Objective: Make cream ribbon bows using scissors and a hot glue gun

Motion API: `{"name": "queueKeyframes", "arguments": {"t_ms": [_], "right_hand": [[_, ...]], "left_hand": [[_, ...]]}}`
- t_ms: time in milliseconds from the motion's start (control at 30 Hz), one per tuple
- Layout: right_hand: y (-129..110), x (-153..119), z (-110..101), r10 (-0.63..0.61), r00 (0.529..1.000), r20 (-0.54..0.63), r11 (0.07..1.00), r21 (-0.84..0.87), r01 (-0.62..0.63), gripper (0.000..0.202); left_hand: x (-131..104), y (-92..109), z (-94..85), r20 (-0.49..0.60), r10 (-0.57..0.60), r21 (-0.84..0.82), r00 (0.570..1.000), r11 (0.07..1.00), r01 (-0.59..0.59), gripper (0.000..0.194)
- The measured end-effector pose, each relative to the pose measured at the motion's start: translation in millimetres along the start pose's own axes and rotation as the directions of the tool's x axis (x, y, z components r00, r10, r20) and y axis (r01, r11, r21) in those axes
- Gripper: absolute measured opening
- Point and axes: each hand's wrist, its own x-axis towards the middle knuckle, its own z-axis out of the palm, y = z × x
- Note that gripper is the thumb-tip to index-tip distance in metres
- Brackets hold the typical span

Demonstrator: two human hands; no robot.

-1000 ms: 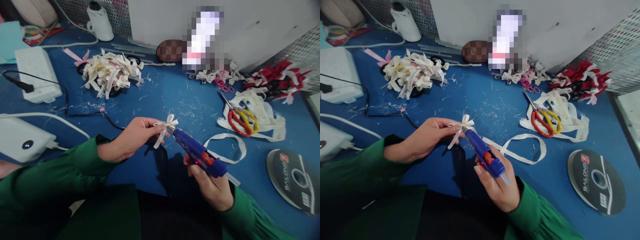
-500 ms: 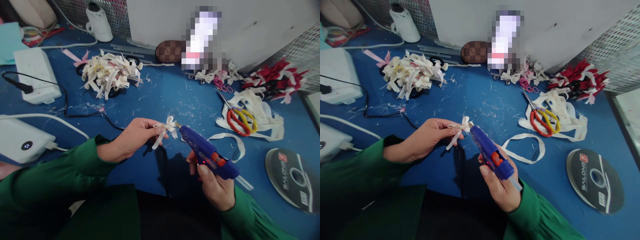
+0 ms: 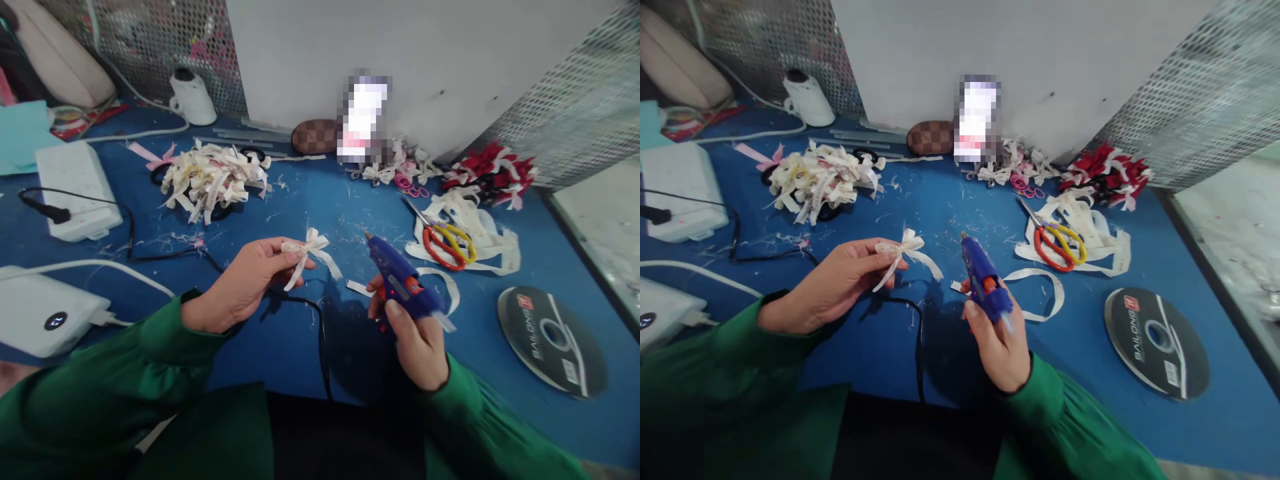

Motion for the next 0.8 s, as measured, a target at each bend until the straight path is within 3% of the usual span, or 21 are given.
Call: {"name": "queueKeyframes", "arguments": {"t_ms": [133,233,400,533,700,800], "right_hand": [[-0.9,13.3,7.0,-0.028,0.996,0.086,0.967,-0.25,0.049,0.023],[-4.4,24.4,16.3,-0.045,0.983,0.179,0.88,-0.459,0.124,0.023],[-8.0,35.5,37.2,-0.044,0.963,0.267,0.629,-0.742,0.234,0.031],[-10.0,42.9,54.2,-0.073,0.963,0.258,0.48,-0.837,0.26,0.034],[-18.6,52.5,59.0,-0.148,0.935,0.321,0.512,-0.784,0.35,0.036],[-22.4,66.4,36.4,-0.149,0.92,0.363,0.533,-0.754,0.384,0.03]], "left_hand": [[-1.6,12.1,-7.9,-0.038,0.14,0.007,0.989,0.99,-0.14,0.018],[-0.8,16.9,-13.0,-0.067,0.214,0.039,0.975,0.976,-0.212,0.021],[0.1,20.1,-11.2,-0.037,0.265,0.055,0.964,0.963,-0.263,0.023],[-2.4,24.6,0.2,0.005,0.301,0.066,0.954,0.951,-0.3,0.023],[-5.4,33.1,23.5,0.057,0.315,0.034,0.948,0.948,-0.317,0.023],[-6.5,34.7,37.7,0.089,0.291,-0.001,0.953,0.956,-0.292,0.023]]}}
